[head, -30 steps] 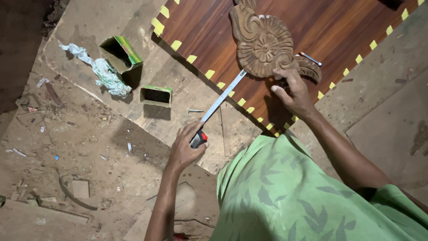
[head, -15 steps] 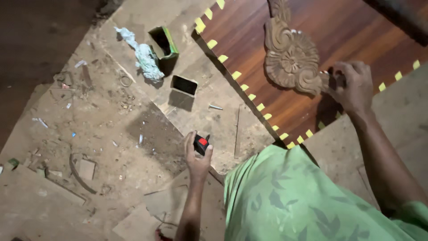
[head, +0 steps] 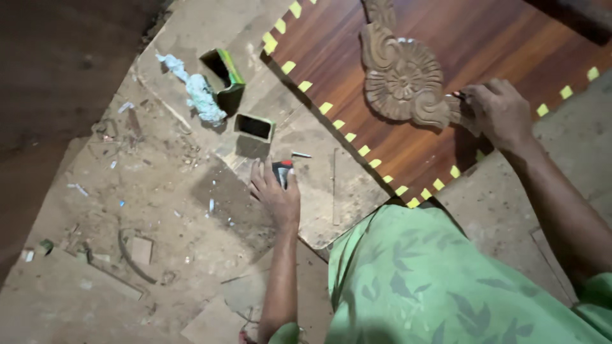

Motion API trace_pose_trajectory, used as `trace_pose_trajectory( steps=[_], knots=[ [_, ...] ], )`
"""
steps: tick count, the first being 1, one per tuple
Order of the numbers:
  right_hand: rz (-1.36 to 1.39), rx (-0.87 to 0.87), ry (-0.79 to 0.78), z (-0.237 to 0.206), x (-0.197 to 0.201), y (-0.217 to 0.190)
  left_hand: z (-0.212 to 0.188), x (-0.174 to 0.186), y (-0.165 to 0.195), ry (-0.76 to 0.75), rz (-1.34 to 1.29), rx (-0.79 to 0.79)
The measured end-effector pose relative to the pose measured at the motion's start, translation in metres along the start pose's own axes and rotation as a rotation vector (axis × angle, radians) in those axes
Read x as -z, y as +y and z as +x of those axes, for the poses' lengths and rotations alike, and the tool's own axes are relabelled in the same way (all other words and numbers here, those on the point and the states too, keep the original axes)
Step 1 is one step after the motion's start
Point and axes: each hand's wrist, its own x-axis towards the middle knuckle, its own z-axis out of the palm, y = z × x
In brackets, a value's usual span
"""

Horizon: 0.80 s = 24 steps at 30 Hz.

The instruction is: The person applies adhesive to a decorative wood carving and positions it on a wooden board. They then use a hammer to drive nails into the carving to secure it to the board, occasionally using a tape measure to check the alignment.

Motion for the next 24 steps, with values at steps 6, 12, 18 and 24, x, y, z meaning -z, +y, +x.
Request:
trace_pose_trajectory(
  steps=[6,12,18,24],
  knots=[
    [-0.012,0.147,-0.002,0.012,0.024,-0.01,0.012,-0.019,0.022,-0.122,0.117,-0.364],
    [0.109,0.024,0.096,0.042,0.049,-0.064,0.013,-0.016,0.038,-0.192,0.228,-0.472],
    [0.448,0.222,-0.118,0.111,-0.032,-0.226,-0.053,-0.018,0.065,-0.442,0.08,-0.184],
    [0.453,0.294,0.025,0.16,-0.098,-0.309,-0.061,-0.028,0.065,-0.31,-0.002,-0.061]
  ],
)
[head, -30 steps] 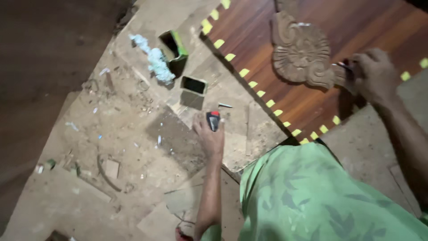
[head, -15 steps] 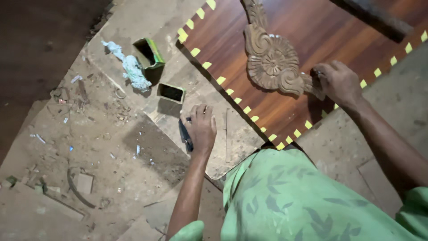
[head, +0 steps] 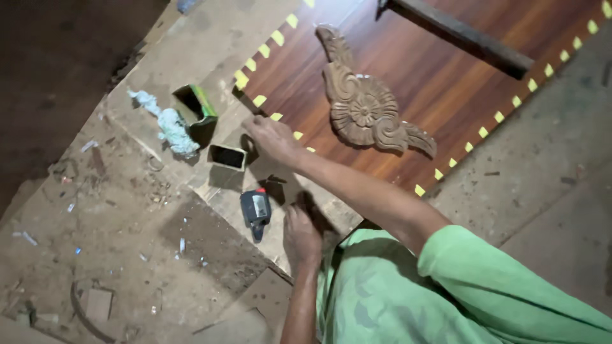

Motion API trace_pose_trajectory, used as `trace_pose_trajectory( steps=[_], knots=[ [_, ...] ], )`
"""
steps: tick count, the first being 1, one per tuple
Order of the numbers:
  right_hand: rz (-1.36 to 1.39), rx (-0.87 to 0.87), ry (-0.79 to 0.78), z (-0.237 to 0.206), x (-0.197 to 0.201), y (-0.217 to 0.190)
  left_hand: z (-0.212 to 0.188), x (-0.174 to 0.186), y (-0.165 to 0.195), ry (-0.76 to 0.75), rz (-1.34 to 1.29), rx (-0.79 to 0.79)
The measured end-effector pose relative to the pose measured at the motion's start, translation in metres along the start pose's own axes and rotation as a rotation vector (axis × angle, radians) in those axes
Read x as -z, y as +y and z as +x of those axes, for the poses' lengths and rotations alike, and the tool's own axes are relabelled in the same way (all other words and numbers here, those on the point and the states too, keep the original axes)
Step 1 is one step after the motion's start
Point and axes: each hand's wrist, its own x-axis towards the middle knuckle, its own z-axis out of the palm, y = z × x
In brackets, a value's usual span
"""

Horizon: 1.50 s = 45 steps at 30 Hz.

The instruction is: The person applies adhesive to a decorative wood carving and positions it on a wooden board. They then use a hammer to drive nails into the carving to secure it to the board, occasionally using a tape measure to check the alignment.

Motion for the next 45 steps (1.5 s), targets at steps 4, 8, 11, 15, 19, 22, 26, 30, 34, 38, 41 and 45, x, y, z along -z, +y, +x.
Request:
trace_pose_trajectory(
  steps=[4,8,11,15,19,22,26,30,34,38,41,45],
  knots=[
    [0.054,0.106,0.02,-0.03,0.031,0.001,0.001,0.015,0.009,-0.008,0.044,0.065],
    [0.088,0.132,-0.055,-0.108,0.098,0.005,0.001,0.03,0.024,0.054,-0.029,0.084],
    [-0.045,0.202,-0.003,-0.163,0.135,0.014,-0.007,0.022,0.038,0.121,-0.049,-0.13],
    [-0.162,0.143,-0.175,-0.244,0.168,0.042,-0.025,-0.02,0.066,0.018,-0.141,-0.372],
    [-0.173,0.191,-0.102,-0.287,0.185,0.098,-0.031,-0.077,0.107,0.036,-0.361,-0.328],
    [-0.199,0.237,-0.133,-0.306,0.196,0.134,-0.044,-0.107,0.132,0.119,-0.283,-0.265],
    [-0.223,0.237,-0.062,-0.319,0.198,0.159,-0.064,-0.135,0.13,0.593,-0.187,-0.119],
    [-0.143,0.195,-0.02,-0.326,0.189,0.164,-0.088,-0.174,0.124,0.698,-0.073,0.325],
    [-0.081,0.173,0.036,-0.329,0.183,0.169,-0.089,-0.206,0.13,0.728,-0.757,0.381],
    [-0.057,0.17,0.06,-0.329,0.183,0.178,-0.069,-0.209,0.13,0.806,-0.673,0.471],
    [-0.07,0.151,0.09,-0.33,0.181,0.18,-0.067,-0.207,0.132,0.784,-0.533,0.462],
    [-0.031,0.117,0.088,-0.335,0.179,0.177,-0.073,-0.211,0.134,0.794,-0.786,0.572]
  ],
)
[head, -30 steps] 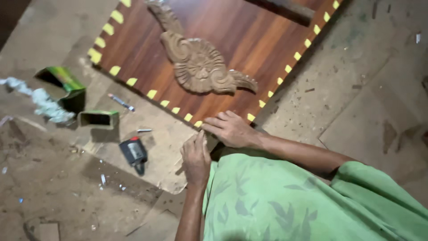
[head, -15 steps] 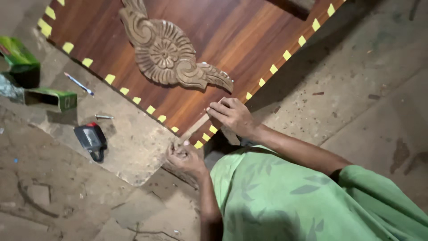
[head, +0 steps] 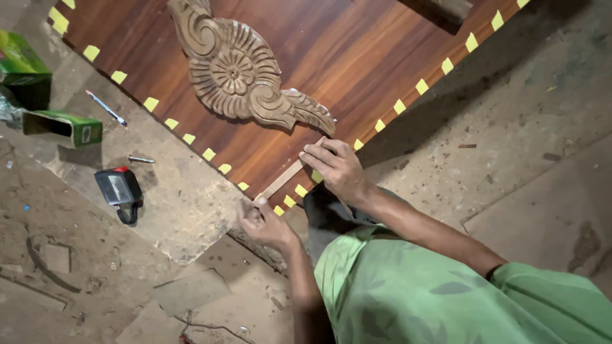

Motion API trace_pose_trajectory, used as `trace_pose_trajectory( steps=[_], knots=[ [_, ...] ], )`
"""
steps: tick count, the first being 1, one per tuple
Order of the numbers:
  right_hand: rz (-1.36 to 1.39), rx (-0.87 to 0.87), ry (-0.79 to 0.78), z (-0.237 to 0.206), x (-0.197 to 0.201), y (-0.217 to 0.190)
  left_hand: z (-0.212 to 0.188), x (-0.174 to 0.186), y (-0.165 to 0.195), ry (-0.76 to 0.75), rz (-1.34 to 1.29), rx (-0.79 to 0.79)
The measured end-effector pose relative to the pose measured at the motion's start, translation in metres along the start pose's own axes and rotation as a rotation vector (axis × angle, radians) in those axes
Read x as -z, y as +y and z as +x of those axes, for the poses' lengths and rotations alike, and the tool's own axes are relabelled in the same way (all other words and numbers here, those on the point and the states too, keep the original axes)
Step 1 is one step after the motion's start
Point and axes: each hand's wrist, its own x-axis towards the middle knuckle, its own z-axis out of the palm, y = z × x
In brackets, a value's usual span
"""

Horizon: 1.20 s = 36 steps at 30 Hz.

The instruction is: The person applies adhesive to a decorative wood carving and positions it on a wooden board. They then use a hammer to drive nails into the carving to secure it to the board, occasionally using a tape measure to check the alignment.

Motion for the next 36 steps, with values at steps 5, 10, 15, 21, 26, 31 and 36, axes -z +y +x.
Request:
trace_pose_trajectory(
  steps=[5,10,15,21,26,31,36],
  knots=[
    [-0.055,0.036,0.002,-0.008,0.002,-0.005,0.002,-0.004,-0.004,0.041,-0.009,0.037],
    [-0.1,0.035,0.005,-0.012,0.002,-0.004,0.0,-0.01,-0.004,0.078,-0.007,-0.021],
    [-0.108,0.004,-0.02,-0.011,0.002,-0.005,-0.005,-0.014,0.005,0.091,0.055,-0.003],
    [-0.076,0.021,-0.006,-0.008,0.003,-0.006,-0.008,-0.017,0.019,0.065,0.042,-0.017],
    [-0.109,-0.015,-0.026,-0.007,0.005,-0.01,-0.011,-0.018,0.012,0.071,-0.001,-0.022],
    [-0.253,0.114,-0.131,0.017,0.011,-0.011,-0.006,-0.019,0.01,0.07,-0.01,0.008],
    [-0.153,0.355,-0.366,0.069,0.032,-0.008,0.005,-0.013,0.04,0.095,-0.012,-0.044]
  ],
)
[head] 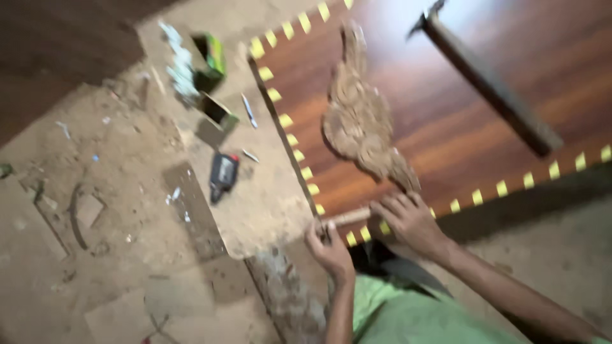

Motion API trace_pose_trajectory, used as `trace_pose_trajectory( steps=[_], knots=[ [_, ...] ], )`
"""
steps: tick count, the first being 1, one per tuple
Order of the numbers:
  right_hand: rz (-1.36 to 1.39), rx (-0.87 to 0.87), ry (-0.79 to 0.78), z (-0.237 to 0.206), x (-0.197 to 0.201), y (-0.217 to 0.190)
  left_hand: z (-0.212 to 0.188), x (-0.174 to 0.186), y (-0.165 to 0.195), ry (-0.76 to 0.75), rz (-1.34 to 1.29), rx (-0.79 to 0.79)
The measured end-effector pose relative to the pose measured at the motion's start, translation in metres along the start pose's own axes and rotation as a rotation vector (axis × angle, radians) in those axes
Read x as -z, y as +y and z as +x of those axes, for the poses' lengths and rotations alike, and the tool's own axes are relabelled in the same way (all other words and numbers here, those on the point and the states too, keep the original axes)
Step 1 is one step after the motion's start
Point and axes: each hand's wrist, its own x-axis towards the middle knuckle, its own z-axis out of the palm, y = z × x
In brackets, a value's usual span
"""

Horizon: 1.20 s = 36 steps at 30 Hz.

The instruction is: The person applies adhesive to a decorative wood carving and positions it on a wooden board. They then use a hammer to drive nails into the carving to secure it to the board, occasionally using a tape measure to check the alignment.

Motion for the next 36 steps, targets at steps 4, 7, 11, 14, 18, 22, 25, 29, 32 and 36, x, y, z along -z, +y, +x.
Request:
trace_pose_trajectory(
  steps=[4,7,11,14,18,22,25,29,32,36],
  knots=[
    [-0.098,0.068,0.156,0.057,0.03,0.02,0.055,-0.013,0.04,-0.025,-0.026,-0.042],
    [-0.156,0.018,0.245,0.152,0.03,0.053,0.148,-0.06,0.072,0.01,-0.061,-0.135],
    [-0.121,-0.059,0.334,0.291,0.014,0.097,0.289,-0.149,0.106,0.087,-0.145,-0.106],
    [-0.149,-0.138,0.29,0.35,0.003,0.119,0.339,-0.179,0.109,0.036,-0.062,-0.127],
    [-0.066,-0.222,0.21,0.352,-0.003,0.118,0.348,-0.194,0.099,-0.035,0.056,-0.214],
    [-0.042,-0.24,0.16,0.335,-0.008,0.107,0.343,-0.2,0.092,-0.057,-0.024,-0.107],
    [0.009,-0.265,0.126,0.334,-0.008,0.104,0.343,-0.201,0.094,-0.047,0.04,-0.11],
    [0.027,-0.297,0.139,0.339,-0.003,0.104,0.342,-0.2,0.099,-0.043,0.07,-0.105],
    [0.012,-0.358,0.205,0.339,0.0,0.103,0.34,-0.199,0.102,-0.033,0.085,-0.19],
    [0.012,-0.371,0.168,0.341,-0.002,0.103,0.339,-0.199,0.103,-0.021,0.102,-0.146]
  ],
)
